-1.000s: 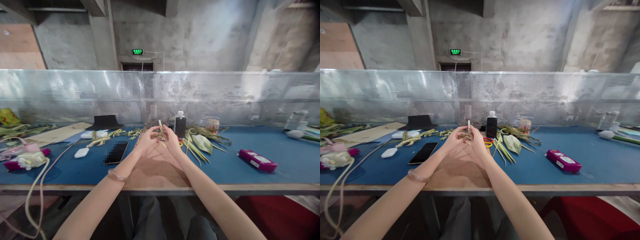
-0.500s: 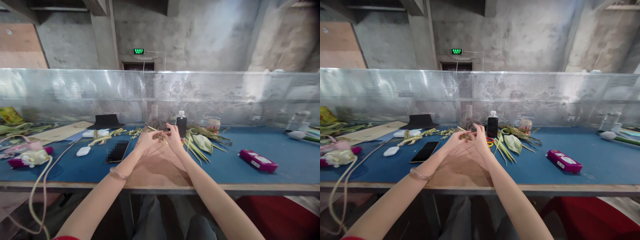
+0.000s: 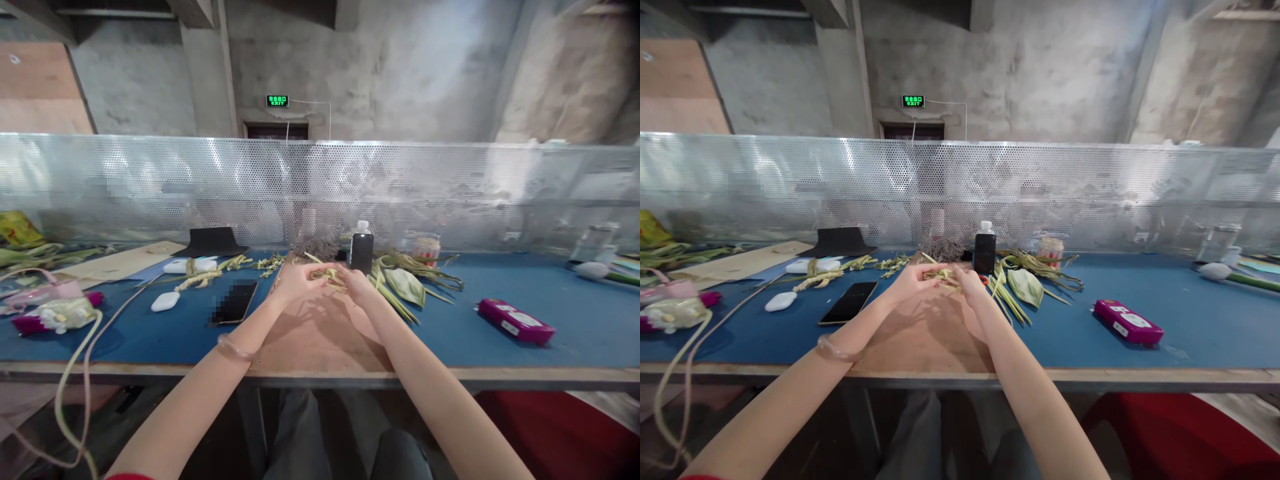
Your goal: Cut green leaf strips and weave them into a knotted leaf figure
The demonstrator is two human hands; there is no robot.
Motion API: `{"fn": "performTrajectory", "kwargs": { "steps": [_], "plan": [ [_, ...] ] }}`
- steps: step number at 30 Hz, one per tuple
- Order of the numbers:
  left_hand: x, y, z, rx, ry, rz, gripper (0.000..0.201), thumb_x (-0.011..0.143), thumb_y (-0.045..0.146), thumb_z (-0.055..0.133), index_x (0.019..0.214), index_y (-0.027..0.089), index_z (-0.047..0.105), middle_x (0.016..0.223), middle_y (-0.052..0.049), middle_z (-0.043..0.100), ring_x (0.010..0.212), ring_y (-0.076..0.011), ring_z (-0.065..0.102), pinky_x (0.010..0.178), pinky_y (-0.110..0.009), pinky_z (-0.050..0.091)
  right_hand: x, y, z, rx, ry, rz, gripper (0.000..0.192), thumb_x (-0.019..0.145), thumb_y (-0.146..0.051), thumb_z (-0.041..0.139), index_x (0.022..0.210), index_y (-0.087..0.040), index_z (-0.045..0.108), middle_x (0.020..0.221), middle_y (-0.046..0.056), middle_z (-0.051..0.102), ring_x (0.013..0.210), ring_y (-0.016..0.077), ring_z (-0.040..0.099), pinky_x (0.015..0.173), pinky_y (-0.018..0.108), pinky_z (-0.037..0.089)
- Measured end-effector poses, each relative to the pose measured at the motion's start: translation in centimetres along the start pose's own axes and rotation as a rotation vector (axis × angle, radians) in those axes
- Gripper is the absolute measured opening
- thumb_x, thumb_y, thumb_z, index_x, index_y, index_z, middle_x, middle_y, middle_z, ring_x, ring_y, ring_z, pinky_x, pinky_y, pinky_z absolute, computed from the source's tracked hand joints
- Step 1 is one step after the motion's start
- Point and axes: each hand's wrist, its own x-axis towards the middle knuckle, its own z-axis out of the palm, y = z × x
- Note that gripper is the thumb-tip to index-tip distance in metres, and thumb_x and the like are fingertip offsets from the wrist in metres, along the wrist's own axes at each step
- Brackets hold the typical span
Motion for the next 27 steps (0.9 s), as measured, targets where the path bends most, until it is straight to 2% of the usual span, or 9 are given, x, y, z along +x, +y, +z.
{"fn": "performTrajectory", "kwargs": {
  "steps": [3, 7, 9, 11, 15, 18, 23, 27],
  "plan": [
    [0.1, -0.6, 0.1, -0.012, -0.045, -0.013, 0.043, 0.077, 0.023, 0.064, 0.12, 0.022, 0.061, 0.121, -0.008, 0.064, 0.099, -0.0212, 0.065, 0.083, -0.032, 0.052, 0.4, -0.3, -0.2, -0.062, 0.051, 0.023, 0.03, 0.09, -0.032, 0.055, 0.116, -0.015, 0.054, 0.113, 0.008, 0.058, 0.094, 0.0195, 0.06, 0.078, 0.039, 0.053],
    [0.3, -1.2, 0.3, -0.039, -0.065, -0.037, 0.047, 0.075, 0.024, 0.066, 0.121, 0.019, 0.06, 0.12, -0.011, 0.064, 0.101, -0.0233, 0.064, 0.085, -0.036, 0.051, 0.3, -1.7, -0.4, -0.137, 0.106, -0.138, 0.033, 0.093, -0.028, 0.048, 0.124, -0.017, 0.05, 0.112, 0.008, 0.06, 0.092, 0.0189, 0.061, 0.08, 0.038, 0.051],
    [0.4, -1.2, 0.3, -0.063, -0.06, -0.046, 0.05, 0.073, 0.023, 0.067, 0.123, 0.018, 0.059, 0.123, -0.013, 0.062, 0.103, -0.0238, 0.063, 0.087, -0.038, 0.05, -0.1, -2.5, -0.4, -0.2, 0.064, -0.269, 0.035, 0.093, -0.021, 0.043, 0.127, -0.02, 0.05, 0.107, 0.007, 0.062, 0.093, 0.0186, 0.06, 0.086, 0.037, 0.047],
    [0.5, -1.1, 0.3, -0.09, -0.051, -0.052, 0.052, 0.071, 0.021, 0.069, 0.122, 0.018, 0.059, 0.124, -0.013, 0.061, 0.107, -0.024, 0.061, 0.089, -0.038, 0.049, -0.6, -3.2, -0.3, -0.283, -0.013, -0.394, 0.038, 0.089, -0.016, 0.043, 0.123, -0.025, 0.058, 0.099, 0.005, 0.062, 0.094, 0.0195, 0.057, 0.09, 0.036, 0.043],
    [0.5, -0.5, 0.1, -0.14, -0.043, -0.067, 0.052, 0.07, 0.021, 0.07, 0.12, 0.017, 0.061, 0.114, -0.011, 0.067, 0.103, -0.0231, 0.063, 0.091, -0.039, 0.048, -1.1, -3.9, -0.3, -0.434, -0.117, -0.565, 0.037, 0.083, -0.013, 0.047, 0.112, -0.025, 0.067, 0.088, 0.006, 0.056, 0.09, 0.022, 0.052, 0.087, 0.037, 0.042],
    [0.4, -0.1, -0.1, -0.161, -0.03, -0.081, 0.049, 0.07, 0.022, 0.07, 0.117, 0.014, 0.063, 0.111, -0.011, 0.069, 0.099, -0.0225, 0.064, 0.09, -0.038, 0.048, -1.2, -4.3, -0.4, -0.518, -0.141, -0.64, 0.03, 0.086, -0.018, 0.048, 0.107, -0.021, 0.07, 0.085, 0.007, 0.053, 0.087, 0.0223, 0.05, 0.085, 0.039, 0.041],
    [0.3, 0.1, -0.4, -0.158, -0.02, -0.103, 0.044, 0.068, 0.021, 0.071, 0.111, 0.012, 0.066, 0.107, -0.01, 0.07, 0.094, -0.0223, 0.064, 0.087, -0.036, 0.047, -1.3, -4.6, -0.4, -0.621, -0.231, -0.719, 0.021, 0.088, -0.021, 0.052, 0.085, -0.021, 0.072, 0.076, 0.005, 0.055, 0.08, 0.0206, 0.051, 0.081, 0.038, 0.041],
    [0.3, 0.3, -0.4, -0.143, -0.01, -0.098, 0.039, 0.066, 0.02, 0.071, 0.105, 0.013, 0.069, 0.103, -0.008, 0.071, 0.095, -0.0218, 0.062, 0.086, -0.032, 0.046, -1.3, -4.2, -0.1, -0.674, -0.253, -0.757, 0.018, 0.089, -0.02, 0.052, 0.085, -0.021, 0.069, 0.079, 0.005, 0.06, 0.082, 0.0213, 0.051, 0.08, 0.037, 0.042]
  ]
}}
